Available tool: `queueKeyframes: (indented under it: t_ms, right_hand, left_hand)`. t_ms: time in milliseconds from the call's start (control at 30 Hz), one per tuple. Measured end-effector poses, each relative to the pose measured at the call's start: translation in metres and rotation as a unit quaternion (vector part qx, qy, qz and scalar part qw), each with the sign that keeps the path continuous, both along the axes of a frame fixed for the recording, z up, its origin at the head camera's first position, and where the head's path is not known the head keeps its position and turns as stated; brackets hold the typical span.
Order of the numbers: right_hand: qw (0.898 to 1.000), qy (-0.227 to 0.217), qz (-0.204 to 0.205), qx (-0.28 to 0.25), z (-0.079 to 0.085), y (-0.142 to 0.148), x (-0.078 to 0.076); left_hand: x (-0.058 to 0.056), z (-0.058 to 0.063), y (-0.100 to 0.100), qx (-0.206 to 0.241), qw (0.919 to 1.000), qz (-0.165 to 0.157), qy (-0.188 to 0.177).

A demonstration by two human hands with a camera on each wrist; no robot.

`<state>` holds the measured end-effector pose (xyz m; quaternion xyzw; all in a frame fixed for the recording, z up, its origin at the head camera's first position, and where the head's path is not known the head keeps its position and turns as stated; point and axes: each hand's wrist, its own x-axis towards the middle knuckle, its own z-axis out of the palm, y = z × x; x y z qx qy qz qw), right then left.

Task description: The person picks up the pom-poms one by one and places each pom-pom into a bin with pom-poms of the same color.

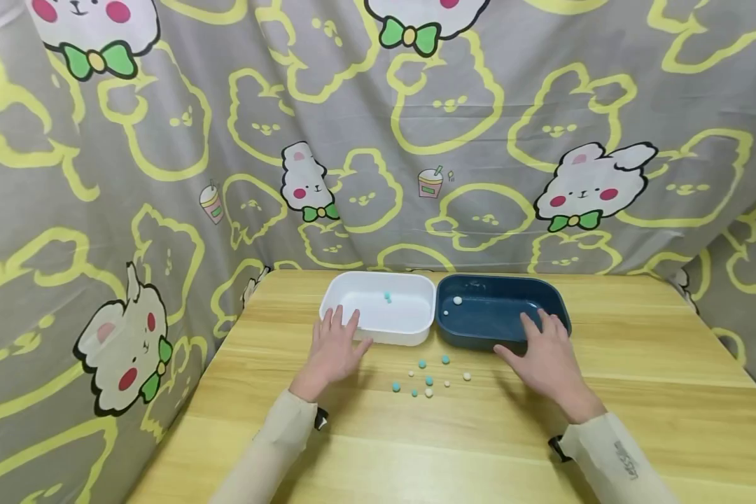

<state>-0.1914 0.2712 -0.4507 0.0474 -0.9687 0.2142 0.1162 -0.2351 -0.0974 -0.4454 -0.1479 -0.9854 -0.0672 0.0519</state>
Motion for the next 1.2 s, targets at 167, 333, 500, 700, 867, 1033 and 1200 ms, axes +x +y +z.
queueKeyframes:
  t_ms: [167, 333, 500, 700, 867, 1033, 1200]
  right_hand:
    - [0.998, 0.046, 0.027, -0.031, 0.0, -0.001, 0.004]
    - [0.993, 0.054, 0.094, -0.035, -0.004, -0.002, 0.005]
    - [0.984, 0.035, 0.17, -0.034, -0.013, -0.003, 0.006]
    - [0.976, -0.047, 0.206, -0.055, -0.022, -0.008, 0.005]
    - [0.97, -0.085, 0.219, -0.07, -0.025, -0.018, 0.002]
    - [0.968, -0.099, 0.217, -0.079, -0.023, -0.03, -0.004]
    - [0.969, -0.093, 0.208, -0.097, -0.023, -0.042, -0.015]
  left_hand:
    - [-0.016, 0.001, -0.019, 0.016, 0.9985, -0.051, 0.014]
    - [-0.033, -0.002, -0.035, 0.033, 0.9948, -0.096, 0.009]
    - [-0.044, -0.004, -0.043, 0.07, 0.9899, -0.124, -0.001]
    - [-0.052, -0.007, -0.046, 0.089, 0.9878, -0.125, -0.029]
    - [-0.057, -0.012, -0.047, 0.101, 0.9859, -0.129, -0.036]
    - [-0.063, -0.019, -0.047, 0.147, 0.9782, -0.139, -0.046]
    - [-0.066, -0.022, -0.046, 0.196, 0.969, -0.133, -0.071]
